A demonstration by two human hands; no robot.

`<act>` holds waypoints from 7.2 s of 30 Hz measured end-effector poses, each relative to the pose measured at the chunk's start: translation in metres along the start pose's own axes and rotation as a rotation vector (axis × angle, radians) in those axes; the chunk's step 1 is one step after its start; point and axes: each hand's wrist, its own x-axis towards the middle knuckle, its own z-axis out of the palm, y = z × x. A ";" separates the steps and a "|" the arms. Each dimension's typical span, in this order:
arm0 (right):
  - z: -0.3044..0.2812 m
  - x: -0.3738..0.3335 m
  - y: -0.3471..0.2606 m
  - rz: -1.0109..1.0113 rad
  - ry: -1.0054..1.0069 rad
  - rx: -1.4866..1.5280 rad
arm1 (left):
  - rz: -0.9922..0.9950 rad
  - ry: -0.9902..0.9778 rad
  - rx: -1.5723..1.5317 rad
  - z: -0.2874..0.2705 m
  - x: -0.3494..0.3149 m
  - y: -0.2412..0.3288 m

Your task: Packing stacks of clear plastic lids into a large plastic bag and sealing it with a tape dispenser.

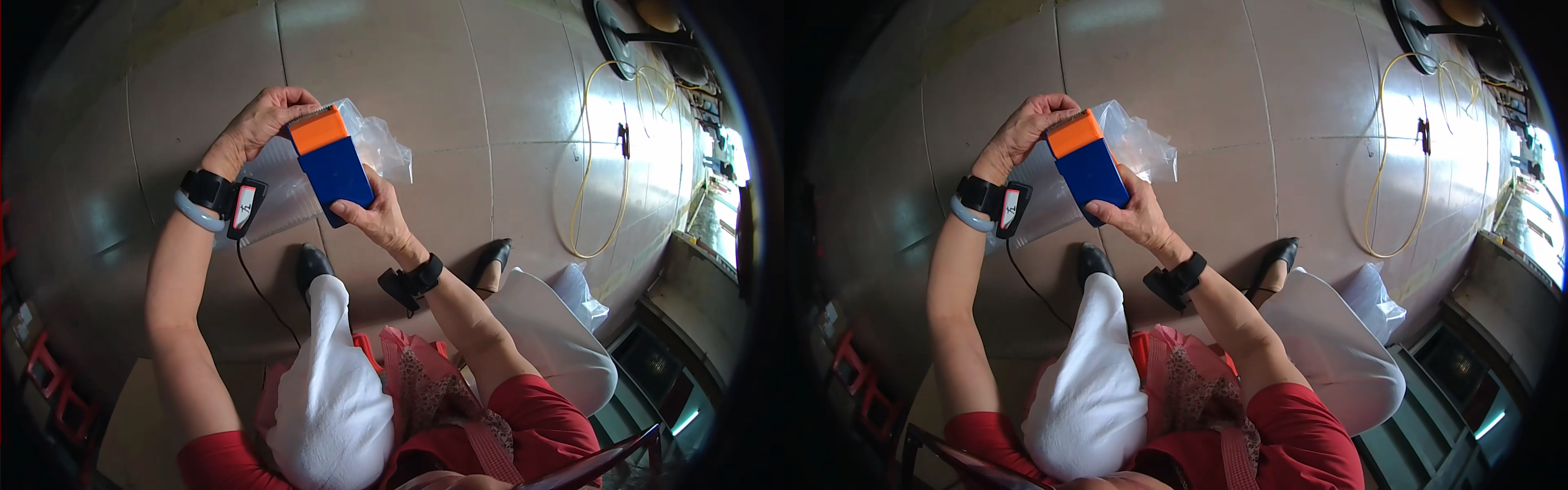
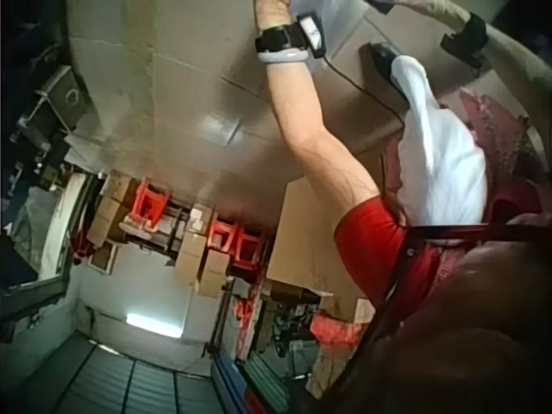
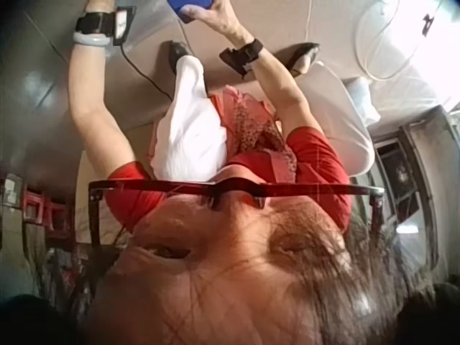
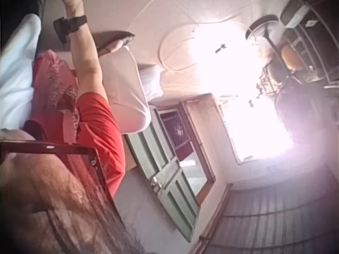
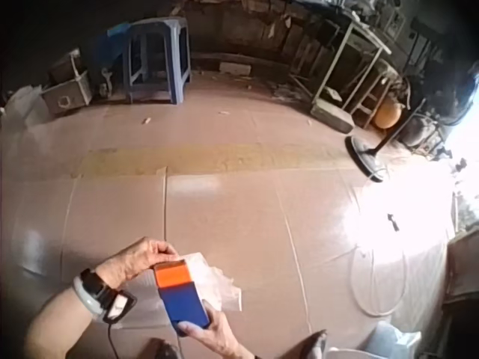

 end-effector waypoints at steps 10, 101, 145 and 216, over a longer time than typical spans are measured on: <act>0.009 -0.028 -0.010 0.062 0.096 0.062 | 0.166 0.311 0.207 0.006 0.017 -0.002; -0.032 -0.063 -0.063 0.125 -0.301 -0.424 | 0.158 0.549 -0.159 0.108 -0.168 -0.068; -0.002 0.000 -0.021 0.306 -0.322 -0.533 | -0.225 1.037 0.340 -0.062 -0.121 -0.136; -0.037 0.128 -0.030 -0.028 0.010 -0.289 | 0.001 0.844 0.022 -0.083 -0.141 -0.090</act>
